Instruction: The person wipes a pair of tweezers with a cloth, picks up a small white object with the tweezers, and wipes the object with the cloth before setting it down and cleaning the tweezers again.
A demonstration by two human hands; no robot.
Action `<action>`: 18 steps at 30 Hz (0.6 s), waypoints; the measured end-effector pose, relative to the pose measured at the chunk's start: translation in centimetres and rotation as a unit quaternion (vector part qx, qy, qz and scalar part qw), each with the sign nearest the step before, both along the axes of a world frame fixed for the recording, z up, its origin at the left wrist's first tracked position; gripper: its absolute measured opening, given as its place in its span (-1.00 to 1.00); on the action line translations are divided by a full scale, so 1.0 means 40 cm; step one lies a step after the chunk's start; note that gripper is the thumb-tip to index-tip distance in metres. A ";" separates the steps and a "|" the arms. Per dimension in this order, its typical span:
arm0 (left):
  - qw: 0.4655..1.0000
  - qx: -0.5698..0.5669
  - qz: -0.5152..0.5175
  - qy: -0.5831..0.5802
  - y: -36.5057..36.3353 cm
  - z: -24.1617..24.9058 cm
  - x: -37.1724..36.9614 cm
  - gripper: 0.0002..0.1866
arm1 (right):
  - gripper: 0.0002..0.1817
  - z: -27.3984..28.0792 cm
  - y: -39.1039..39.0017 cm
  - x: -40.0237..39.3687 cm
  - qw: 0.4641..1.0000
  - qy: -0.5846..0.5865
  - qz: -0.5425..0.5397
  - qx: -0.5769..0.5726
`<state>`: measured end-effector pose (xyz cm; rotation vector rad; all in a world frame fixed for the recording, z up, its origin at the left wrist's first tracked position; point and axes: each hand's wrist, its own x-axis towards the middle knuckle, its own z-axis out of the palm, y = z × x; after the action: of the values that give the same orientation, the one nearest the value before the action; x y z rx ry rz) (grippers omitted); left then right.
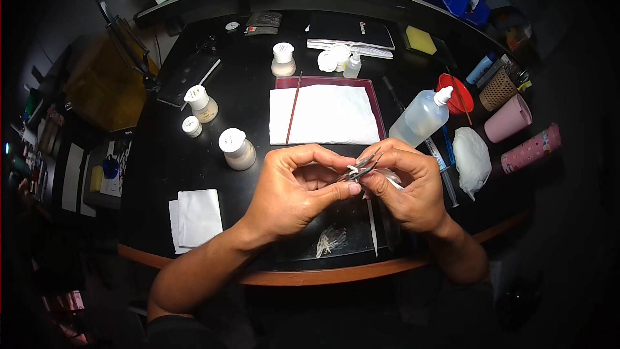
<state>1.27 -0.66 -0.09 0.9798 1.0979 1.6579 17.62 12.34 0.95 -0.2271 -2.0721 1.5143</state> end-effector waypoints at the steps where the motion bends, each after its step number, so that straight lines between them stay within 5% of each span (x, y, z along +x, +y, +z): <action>1: 1.000 -0.007 -0.002 0.006 -0.001 0.004 -0.001 -0.76 | -0.91 -0.001 0.000 0.000 1.000 -0.004 0.001 -0.009; 18: 0.998 -0.061 0.003 -0.028 -0.001 0.002 -0.004 -0.82 | -0.90 -0.007 0.000 -0.005 0.997 -0.022 -0.022 -0.074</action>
<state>1.11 -0.70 -0.02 0.8483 1.1509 1.5929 17.43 12.33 0.67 -0.3645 -1.9764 1.6515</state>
